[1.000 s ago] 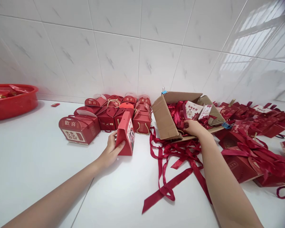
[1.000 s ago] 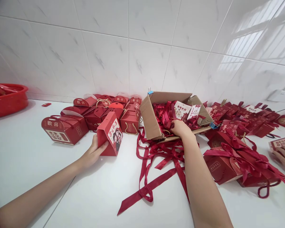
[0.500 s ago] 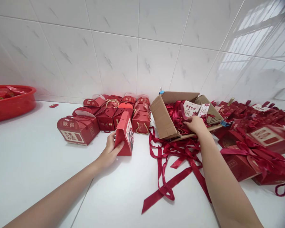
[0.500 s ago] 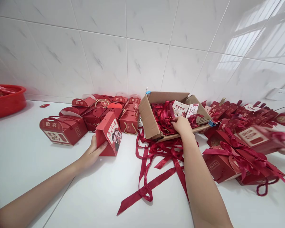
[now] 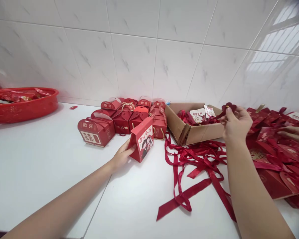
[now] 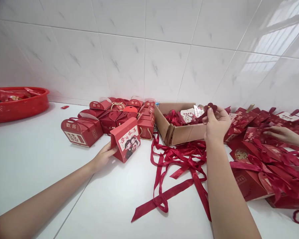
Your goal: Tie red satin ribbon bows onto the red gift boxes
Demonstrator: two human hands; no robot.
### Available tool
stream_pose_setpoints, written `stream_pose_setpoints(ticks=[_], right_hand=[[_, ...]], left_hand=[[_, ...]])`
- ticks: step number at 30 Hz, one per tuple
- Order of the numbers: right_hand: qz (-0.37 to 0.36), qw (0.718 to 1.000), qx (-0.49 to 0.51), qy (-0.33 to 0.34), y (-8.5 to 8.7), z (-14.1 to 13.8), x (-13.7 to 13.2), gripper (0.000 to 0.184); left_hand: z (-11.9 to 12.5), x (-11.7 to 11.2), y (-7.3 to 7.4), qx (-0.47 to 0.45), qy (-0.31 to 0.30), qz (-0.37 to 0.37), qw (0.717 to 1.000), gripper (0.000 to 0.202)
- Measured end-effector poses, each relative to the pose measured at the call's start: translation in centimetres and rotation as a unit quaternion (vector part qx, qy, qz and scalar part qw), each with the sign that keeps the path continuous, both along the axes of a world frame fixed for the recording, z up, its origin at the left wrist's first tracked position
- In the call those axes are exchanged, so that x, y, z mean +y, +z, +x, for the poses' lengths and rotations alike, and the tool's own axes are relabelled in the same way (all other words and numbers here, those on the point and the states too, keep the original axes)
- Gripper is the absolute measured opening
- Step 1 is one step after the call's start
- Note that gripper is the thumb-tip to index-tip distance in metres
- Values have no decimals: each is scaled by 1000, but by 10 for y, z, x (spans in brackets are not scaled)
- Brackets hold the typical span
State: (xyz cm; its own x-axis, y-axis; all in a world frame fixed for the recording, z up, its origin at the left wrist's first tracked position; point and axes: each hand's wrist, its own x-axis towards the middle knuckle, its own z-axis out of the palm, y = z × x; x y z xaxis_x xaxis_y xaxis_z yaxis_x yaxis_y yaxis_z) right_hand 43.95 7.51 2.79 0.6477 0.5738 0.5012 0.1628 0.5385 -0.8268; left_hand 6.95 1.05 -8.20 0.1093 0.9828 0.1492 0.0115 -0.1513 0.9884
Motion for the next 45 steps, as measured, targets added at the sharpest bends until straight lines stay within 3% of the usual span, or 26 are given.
stream_pose_setpoints(ticks=[3,6,9,12,16,19,22,29,36,45], right_hand=[[34,995,50,79,13,-7,-14,12],[48,976,105,186,23,-21,-28,24],[-30,946,128,298,27,-46,-40,32],[-139,876,144,439,20,-79,-50,31],[-227,776,139,572,2,-120,-62,31],[-245,743,121,611,-9,-136,-71,24],[-234,744,100,618,-15,-143,-76,23],[-258,800,-2,542,-20,-152,-77,23],[-238,772,-90,582,-40,-168,-86,24],[-217,797,-34,562,-65,-196,-96,24]], left_hand=[[-3,-4,8,-22,-10,8,1000,55],[-4,-11,15,0,11,101,995,50],[2,-21,21,56,37,180,981,66],[10,-29,24,99,64,181,976,82],[15,-30,22,101,86,174,976,79],[14,-28,18,97,90,180,975,71],[14,-27,14,94,81,180,976,67],[15,-30,13,101,80,183,975,68],[15,-31,14,74,86,212,971,65],[21,-41,15,62,59,182,980,68]])
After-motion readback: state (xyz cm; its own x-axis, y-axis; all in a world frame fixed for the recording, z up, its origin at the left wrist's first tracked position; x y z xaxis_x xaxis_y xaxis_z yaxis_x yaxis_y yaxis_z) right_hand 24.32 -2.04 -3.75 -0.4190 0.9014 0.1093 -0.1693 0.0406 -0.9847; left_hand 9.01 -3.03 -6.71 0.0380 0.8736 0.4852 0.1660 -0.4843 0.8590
